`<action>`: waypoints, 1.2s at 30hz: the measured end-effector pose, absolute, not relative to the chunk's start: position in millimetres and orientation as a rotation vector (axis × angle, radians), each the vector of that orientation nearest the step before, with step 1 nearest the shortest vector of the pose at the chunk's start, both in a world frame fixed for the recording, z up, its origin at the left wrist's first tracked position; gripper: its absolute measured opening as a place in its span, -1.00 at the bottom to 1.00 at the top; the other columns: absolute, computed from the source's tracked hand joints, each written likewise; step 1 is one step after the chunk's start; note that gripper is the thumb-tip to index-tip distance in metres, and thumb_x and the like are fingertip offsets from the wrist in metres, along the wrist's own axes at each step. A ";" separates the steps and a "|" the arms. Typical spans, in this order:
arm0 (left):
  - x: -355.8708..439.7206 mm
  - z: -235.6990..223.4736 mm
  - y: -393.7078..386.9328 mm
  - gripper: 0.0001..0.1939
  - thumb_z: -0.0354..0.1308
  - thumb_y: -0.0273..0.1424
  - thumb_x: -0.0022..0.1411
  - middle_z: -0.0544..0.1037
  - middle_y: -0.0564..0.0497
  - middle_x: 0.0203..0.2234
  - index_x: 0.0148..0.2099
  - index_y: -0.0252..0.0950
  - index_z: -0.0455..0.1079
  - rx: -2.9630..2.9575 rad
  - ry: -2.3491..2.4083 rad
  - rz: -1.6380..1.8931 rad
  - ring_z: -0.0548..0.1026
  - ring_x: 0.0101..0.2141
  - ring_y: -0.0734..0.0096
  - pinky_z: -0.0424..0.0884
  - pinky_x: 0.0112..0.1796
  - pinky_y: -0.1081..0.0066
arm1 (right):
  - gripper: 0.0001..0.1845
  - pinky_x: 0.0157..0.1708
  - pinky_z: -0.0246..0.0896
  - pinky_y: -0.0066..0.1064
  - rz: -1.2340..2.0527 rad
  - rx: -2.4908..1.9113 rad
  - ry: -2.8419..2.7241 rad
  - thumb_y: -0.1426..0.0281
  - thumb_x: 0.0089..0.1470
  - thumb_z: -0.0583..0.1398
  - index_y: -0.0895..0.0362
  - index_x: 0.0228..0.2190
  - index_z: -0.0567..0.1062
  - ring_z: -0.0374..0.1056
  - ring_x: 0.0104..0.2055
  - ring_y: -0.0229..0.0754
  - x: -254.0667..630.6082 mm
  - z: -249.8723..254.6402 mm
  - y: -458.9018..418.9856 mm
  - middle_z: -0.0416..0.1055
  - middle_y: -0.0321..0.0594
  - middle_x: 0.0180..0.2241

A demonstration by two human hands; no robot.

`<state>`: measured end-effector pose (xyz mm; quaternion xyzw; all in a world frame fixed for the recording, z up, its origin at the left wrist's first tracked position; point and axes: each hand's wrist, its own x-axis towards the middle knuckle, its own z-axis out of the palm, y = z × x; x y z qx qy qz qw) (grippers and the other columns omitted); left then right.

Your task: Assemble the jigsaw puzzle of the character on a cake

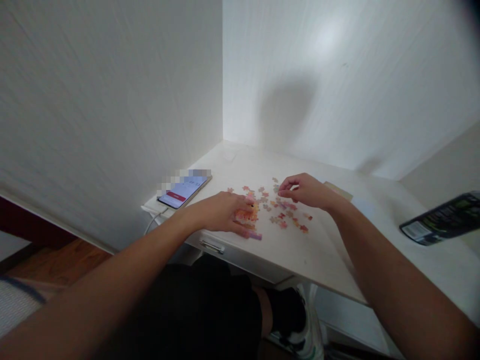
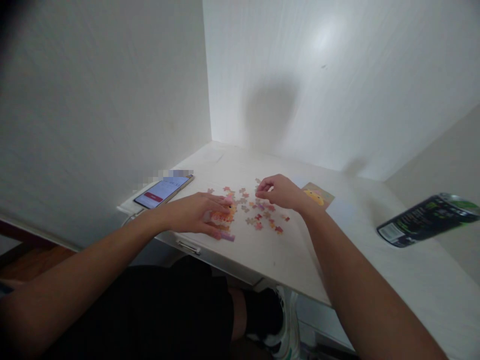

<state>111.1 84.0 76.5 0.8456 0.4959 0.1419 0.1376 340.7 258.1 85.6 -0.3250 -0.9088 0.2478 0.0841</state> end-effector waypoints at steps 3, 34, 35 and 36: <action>111.1 77.0 83.5 -0.49 0.23 0.12 0.18 0.57 -0.06 -0.15 -0.21 -0.26 0.52 2.402 1.425 0.409 0.52 -0.14 0.15 0.30 -0.02 0.30 | -0.79 -0.29 0.30 -0.38 0.766 -0.902 -2.808 0.35 0.01 0.23 0.16 -0.30 0.61 0.45 -0.32 -0.17 350.2 82.3 270.5 0.58 -0.14 -0.27; 111.2 73.4 83.7 -0.61 0.33 -0.21 0.23 0.54 -0.10 -0.01 0.05 -0.27 0.50 2.430 1.547 0.573 0.51 -0.03 0.16 0.36 -0.10 0.34 | -0.73 -0.34 0.26 -0.42 0.702 -0.870 -3.032 0.46 -0.07 0.24 0.17 -0.25 0.61 0.40 -0.35 -0.19 347.5 84.0 257.4 0.55 -0.16 -0.31; 111.4 73.5 83.7 -0.61 0.33 -0.21 0.23 0.54 -0.10 -0.02 0.05 -0.28 0.50 2.431 1.549 0.576 0.51 -0.04 0.16 0.36 -0.10 0.34 | -0.73 -0.35 0.25 -0.43 0.708 -0.890 -3.024 0.46 -0.08 0.25 0.17 -0.25 0.61 0.40 -0.36 -0.20 346.9 85.2 255.5 0.55 -0.16 -0.31; 111.6 73.7 83.7 -0.60 0.34 -0.22 0.22 0.54 -0.11 -0.03 0.04 -0.29 0.50 2.432 1.551 0.581 0.51 -0.05 0.16 0.37 -0.11 0.34 | -0.72 -0.36 0.25 -0.43 0.714 -0.903 -3.017 0.47 -0.09 0.25 0.17 -0.26 0.61 0.39 -0.36 -0.20 346.3 86.3 253.9 0.54 -0.16 -0.32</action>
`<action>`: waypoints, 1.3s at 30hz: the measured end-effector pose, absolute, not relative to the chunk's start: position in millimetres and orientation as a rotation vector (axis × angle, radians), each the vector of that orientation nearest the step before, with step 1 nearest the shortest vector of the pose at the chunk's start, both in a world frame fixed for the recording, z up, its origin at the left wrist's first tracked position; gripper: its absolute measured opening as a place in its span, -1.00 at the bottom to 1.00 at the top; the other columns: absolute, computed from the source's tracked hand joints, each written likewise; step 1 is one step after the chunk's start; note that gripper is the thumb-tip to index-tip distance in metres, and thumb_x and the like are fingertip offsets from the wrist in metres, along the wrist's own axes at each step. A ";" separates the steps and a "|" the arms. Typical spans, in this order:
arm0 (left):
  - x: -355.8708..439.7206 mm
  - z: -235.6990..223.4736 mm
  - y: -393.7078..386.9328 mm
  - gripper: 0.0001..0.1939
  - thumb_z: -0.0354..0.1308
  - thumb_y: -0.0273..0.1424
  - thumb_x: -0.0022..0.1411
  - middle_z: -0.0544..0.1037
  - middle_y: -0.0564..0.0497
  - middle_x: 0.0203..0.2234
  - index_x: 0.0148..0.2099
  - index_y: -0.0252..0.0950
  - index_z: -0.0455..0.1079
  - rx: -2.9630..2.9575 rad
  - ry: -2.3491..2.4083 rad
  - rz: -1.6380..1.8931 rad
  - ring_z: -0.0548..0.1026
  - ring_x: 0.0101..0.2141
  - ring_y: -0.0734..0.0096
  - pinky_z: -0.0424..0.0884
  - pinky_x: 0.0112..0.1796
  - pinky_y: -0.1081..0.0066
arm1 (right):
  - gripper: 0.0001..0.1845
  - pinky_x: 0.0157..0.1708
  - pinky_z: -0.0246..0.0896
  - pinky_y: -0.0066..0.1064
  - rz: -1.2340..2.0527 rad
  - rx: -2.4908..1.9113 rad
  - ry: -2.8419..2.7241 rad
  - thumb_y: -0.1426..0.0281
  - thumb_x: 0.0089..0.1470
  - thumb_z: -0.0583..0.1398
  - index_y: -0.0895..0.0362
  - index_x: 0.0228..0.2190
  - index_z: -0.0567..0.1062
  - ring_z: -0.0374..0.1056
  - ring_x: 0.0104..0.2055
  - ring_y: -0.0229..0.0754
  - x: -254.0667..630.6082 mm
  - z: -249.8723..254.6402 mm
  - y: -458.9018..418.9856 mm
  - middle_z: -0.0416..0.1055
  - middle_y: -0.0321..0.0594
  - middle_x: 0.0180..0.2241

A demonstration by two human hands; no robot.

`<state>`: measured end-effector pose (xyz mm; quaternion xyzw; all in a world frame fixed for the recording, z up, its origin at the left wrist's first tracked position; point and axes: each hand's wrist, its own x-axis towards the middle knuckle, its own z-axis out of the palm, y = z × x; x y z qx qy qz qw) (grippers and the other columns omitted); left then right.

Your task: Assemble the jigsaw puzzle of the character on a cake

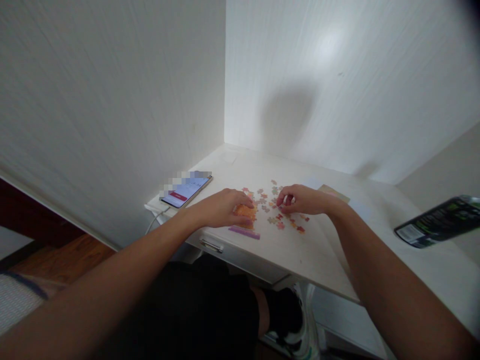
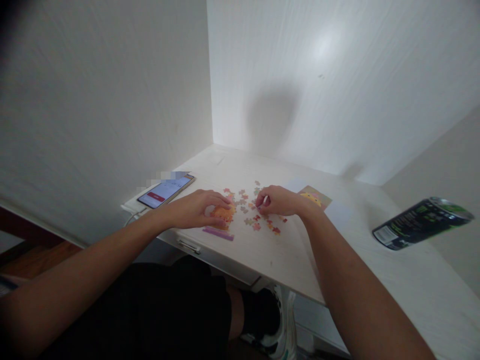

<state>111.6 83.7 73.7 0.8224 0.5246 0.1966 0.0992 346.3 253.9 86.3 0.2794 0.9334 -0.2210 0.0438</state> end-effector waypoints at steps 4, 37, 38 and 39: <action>111.3 73.2 84.1 -0.61 0.34 -0.23 0.22 0.54 -0.10 -0.02 0.04 -0.29 0.51 2.428 1.548 0.590 0.51 -0.05 0.17 0.36 -0.08 0.33 | -0.73 -0.41 0.24 -0.43 -0.735 0.832 2.824 0.47 -0.10 0.22 0.17 -0.28 0.60 0.39 -0.39 -0.20 344.9 87.4 251.3 0.53 -0.18 -0.36; 132.3 66.0 89.8 -0.88 0.27 -0.35 0.23 0.57 0.03 -0.44 -0.26 -0.32 0.53 2.319 1.716 1.072 0.51 -0.43 0.44 0.35 -0.37 0.44 | -0.66 -0.45 0.15 -0.46 -1.968 0.771 2.850 0.17 -0.02 0.33 0.19 -0.35 0.48 0.28 -0.49 -0.32 306.0 59.6 210.8 0.42 -0.30 -0.52; 132.4 67.2 89.4 -0.88 0.26 -0.36 0.23 0.57 0.02 -0.44 -0.26 -0.33 0.53 2.326 1.723 1.075 0.51 -0.42 0.43 0.35 -0.37 0.44 | -0.65 -0.45 0.15 -0.46 -1.974 0.762 2.843 0.16 -0.02 0.33 0.19 -0.34 0.48 0.29 -0.49 -0.32 306.0 59.8 210.1 0.43 -0.29 -0.52; 131.8 68.9 89.0 -0.89 0.26 -0.37 0.23 0.58 0.01 -0.43 -0.26 -0.33 0.53 2.332 1.735 1.078 0.52 -0.42 0.43 0.35 -0.37 0.44 | -0.65 -0.45 0.15 -0.46 -1.972 0.750 2.846 0.15 -0.01 0.33 0.19 -0.34 0.48 0.29 -0.49 -0.32 306.0 60.3 209.6 0.44 -0.29 -0.51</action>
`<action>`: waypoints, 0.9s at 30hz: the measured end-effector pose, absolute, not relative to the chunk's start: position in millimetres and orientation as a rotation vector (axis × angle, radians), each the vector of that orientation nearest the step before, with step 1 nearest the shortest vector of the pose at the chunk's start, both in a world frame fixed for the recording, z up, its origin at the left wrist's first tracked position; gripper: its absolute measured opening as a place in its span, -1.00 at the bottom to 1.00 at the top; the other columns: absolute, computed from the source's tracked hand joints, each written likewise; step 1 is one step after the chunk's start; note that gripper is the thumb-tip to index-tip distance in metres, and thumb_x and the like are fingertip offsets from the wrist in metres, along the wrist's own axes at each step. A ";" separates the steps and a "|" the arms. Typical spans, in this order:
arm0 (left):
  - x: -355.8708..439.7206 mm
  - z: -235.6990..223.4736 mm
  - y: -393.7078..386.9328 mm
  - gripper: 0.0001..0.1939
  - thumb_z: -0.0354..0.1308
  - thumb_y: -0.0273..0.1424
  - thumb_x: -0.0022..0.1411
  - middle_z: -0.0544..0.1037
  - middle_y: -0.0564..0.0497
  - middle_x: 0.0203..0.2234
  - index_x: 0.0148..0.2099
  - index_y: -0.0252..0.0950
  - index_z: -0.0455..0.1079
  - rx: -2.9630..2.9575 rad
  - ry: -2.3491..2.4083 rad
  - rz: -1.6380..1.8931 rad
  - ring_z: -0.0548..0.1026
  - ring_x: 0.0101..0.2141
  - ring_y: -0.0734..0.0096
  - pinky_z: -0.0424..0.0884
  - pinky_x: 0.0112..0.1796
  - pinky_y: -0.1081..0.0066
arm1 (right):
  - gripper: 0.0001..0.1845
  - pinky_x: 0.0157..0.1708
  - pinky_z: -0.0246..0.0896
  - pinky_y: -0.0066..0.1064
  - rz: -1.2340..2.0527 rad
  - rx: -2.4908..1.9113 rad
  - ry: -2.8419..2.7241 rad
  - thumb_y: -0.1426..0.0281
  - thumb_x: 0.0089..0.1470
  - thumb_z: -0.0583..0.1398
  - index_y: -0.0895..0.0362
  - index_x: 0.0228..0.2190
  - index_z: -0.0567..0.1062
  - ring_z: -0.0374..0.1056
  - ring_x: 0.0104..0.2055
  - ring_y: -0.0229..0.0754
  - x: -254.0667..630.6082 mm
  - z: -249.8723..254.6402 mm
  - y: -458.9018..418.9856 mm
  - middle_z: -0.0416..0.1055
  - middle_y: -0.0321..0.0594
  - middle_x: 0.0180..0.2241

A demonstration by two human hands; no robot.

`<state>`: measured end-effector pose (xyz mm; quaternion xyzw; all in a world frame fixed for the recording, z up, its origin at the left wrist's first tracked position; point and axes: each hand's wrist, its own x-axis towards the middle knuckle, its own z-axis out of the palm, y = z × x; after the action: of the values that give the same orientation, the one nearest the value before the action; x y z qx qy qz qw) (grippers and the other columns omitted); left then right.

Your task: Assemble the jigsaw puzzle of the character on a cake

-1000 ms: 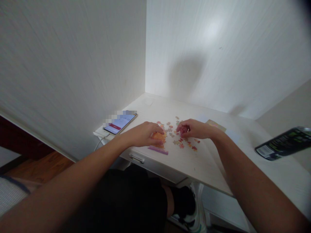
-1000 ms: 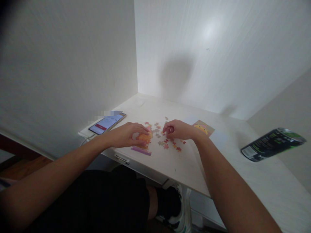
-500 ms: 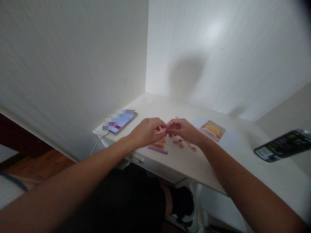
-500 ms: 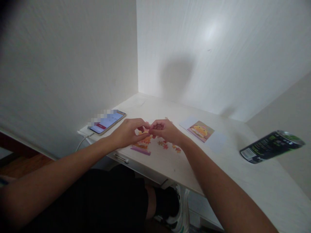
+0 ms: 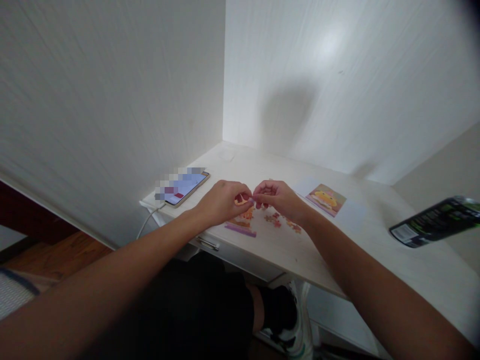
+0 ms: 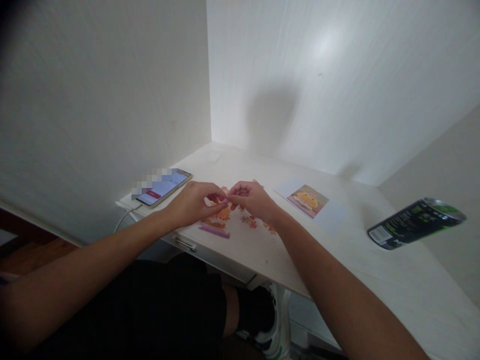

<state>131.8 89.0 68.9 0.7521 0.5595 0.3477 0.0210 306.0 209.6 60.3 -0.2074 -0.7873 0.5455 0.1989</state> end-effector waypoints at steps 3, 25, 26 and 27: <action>122.8 77.3 87.3 -0.88 0.24 -0.41 0.24 0.59 0.01 -0.38 -0.20 -0.31 0.56 2.365 1.721 0.992 0.52 -0.38 0.43 0.34 -0.33 0.45 | -0.65 -0.47 0.14 -0.46 1.443 -0.589 -2.220 0.14 0.02 0.30 0.19 -0.33 0.50 0.27 -0.50 -0.32 306.1 61.1 210.4 0.45 -0.27 -0.51; 83.0 94.3 55.3 -0.89 0.30 -0.53 0.15 0.60 0.01 -0.39 -0.26 -0.26 0.62 2.085 1.618 0.280 0.51 -0.40 0.44 0.35 -0.35 0.54 | -0.74 -0.52 0.11 -0.44 0.957 -0.819 -2.126 0.21 0.03 0.25 0.18 -0.43 0.48 0.27 -0.52 -0.29 302.9 43.5 229.9 0.44 -0.25 -0.51; 83.1 94.1 55.3 -0.89 0.30 -0.53 0.15 0.60 0.01 -0.38 -0.26 -0.27 0.62 2.092 1.610 0.284 0.51 -0.38 0.44 0.36 -0.34 0.54 | -0.74 -0.53 0.08 -0.44 0.923 -0.825 -2.153 0.22 0.04 0.24 0.18 -0.43 0.49 0.26 -0.54 -0.30 303.2 43.4 229.5 0.43 -0.26 -0.53; 83.2 94.0 55.2 -0.88 0.29 -0.54 0.15 0.60 0.01 -0.38 -0.26 -0.27 0.61 2.099 1.600 0.286 0.51 -0.37 0.43 0.36 -0.32 0.54 | -0.75 -0.54 0.07 -0.44 0.880 -0.824 -2.190 0.23 0.05 0.24 0.18 -0.42 0.50 0.25 -0.55 -0.30 303.6 43.4 228.7 0.42 -0.28 -0.55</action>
<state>83.2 55.2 94.0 0.7674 0.5849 0.1045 0.2409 303.6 228.7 43.4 -0.3128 -0.8314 0.3342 0.3151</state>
